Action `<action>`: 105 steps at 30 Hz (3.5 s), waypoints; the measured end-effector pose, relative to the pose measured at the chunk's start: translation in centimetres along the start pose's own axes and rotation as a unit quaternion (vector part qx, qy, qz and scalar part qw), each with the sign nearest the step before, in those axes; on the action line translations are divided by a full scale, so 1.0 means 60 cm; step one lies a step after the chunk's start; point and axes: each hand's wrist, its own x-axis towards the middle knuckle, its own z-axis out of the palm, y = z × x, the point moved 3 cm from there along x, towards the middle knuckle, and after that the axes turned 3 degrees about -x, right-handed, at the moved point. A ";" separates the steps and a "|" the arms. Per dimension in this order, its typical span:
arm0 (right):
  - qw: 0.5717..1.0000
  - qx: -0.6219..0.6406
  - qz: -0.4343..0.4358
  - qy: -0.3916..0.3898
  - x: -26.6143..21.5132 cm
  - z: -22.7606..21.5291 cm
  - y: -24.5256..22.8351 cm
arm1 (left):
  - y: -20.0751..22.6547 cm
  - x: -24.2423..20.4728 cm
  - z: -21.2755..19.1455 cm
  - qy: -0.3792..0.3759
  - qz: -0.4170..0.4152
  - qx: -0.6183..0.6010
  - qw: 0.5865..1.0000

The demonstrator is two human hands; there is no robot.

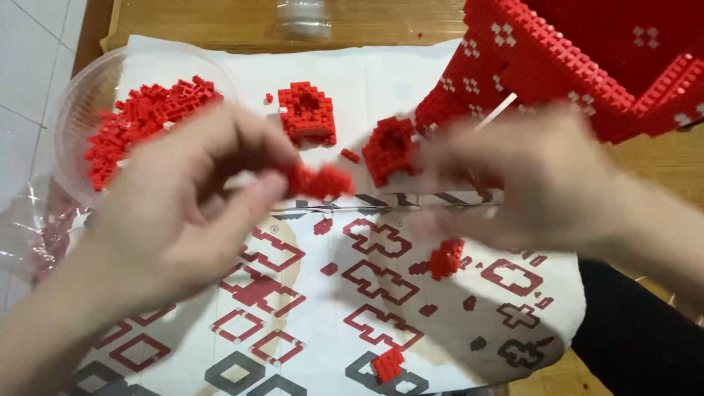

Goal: Assembling a complex structure using small interlocking plastic blocks

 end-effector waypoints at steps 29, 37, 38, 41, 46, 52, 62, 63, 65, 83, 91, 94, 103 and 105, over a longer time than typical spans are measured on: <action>0.814 0.541 0.212 0.011 -0.048 0.121 0.044 | -0.098 -0.004 0.090 -0.125 -0.108 -0.145 0.976; 0.701 0.659 0.267 0.045 -0.054 0.133 0.040 | -0.098 -0.009 0.092 -0.136 -0.126 -0.180 0.966; 0.701 0.659 0.268 0.044 -0.054 0.133 0.037 | -0.099 -0.011 0.093 -0.135 -0.127 -0.181 0.966; 0.663 0.715 0.213 0.055 -0.052 0.130 0.025 | -0.096 -0.013 0.091 -0.123 -0.091 -0.195 0.969; 0.676 0.683 0.265 0.076 -0.060 0.121 0.012 | -0.084 -0.015 0.083 -0.102 0.011 -0.148 0.984; 0.643 0.725 0.230 0.091 -0.066 0.110 0.003 | -0.075 -0.016 0.082 -0.108 -0.020 -0.164 0.980; 0.724 0.661 0.178 0.083 -0.072 0.093 -0.016 | -0.061 -0.018 0.075 -0.107 -0.008 -0.176 0.978; 0.741 0.640 0.180 0.091 -0.073 0.094 -0.017 | -0.059 -0.017 0.075 -0.109 -0.002 -0.178 0.978; 0.758 0.619 0.180 0.099 -0.073 0.094 -0.015 | -0.056 -0.017 0.074 -0.109 0.004 -0.179 0.978; 0.730 0.645 0.211 0.082 -0.061 0.106 -0.011 | -0.073 -0.014 0.073 -0.120 -0.008 -0.133 0.984; 0.799 0.525 0.266 0.122 -0.074 0.088 0.036 | -0.098 -0.016 0.037 -0.133 0.023 0.108 0.985; 0.822 0.490 0.262 0.124 -0.083 0.094 0.041 | -0.103 -0.018 0.038 -0.116 -0.001 0.110 0.987; 0.881 0.444 0.153 0.058 -0.099 0.114 0.049 | -0.128 -0.018 0.033 -0.195 -0.201 0.283 0.917; 0.877 0.440 0.192 0.035 -0.109 0.130 0.034 | -0.131 -0.020 0.036 -0.212 -0.190 0.301 0.910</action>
